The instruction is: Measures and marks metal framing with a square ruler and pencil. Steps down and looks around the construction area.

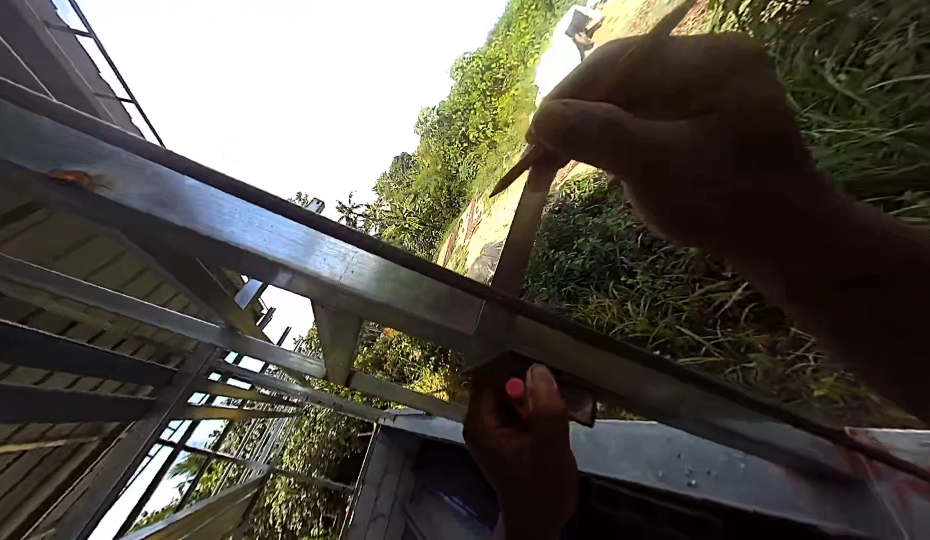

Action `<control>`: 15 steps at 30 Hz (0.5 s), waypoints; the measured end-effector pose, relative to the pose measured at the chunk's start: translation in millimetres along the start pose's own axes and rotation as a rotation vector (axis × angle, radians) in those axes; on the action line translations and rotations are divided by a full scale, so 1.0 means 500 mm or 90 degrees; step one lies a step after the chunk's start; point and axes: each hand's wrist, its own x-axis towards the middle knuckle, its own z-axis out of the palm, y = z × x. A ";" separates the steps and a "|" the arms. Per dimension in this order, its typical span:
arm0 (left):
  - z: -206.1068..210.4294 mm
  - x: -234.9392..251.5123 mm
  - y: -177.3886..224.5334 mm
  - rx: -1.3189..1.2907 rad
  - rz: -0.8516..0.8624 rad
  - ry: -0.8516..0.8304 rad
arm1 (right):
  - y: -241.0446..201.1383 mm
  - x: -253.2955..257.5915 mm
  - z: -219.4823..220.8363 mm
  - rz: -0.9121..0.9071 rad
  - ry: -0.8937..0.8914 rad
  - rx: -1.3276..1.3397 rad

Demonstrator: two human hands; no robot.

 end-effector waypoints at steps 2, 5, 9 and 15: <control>0.001 -0.013 -0.012 0.039 0.031 -0.028 | 0.000 -0.024 -0.016 0.023 -0.006 -0.015; 0.002 -0.027 -0.028 0.115 0.096 -0.069 | -0.006 -0.062 -0.037 0.060 0.012 -0.021; -0.007 -0.034 -0.034 0.164 0.082 -0.139 | -0.018 -0.106 -0.060 0.094 0.028 -0.049; 0.005 -0.076 -0.042 0.077 -0.094 -0.291 | -0.013 -0.142 -0.089 0.079 0.038 -0.072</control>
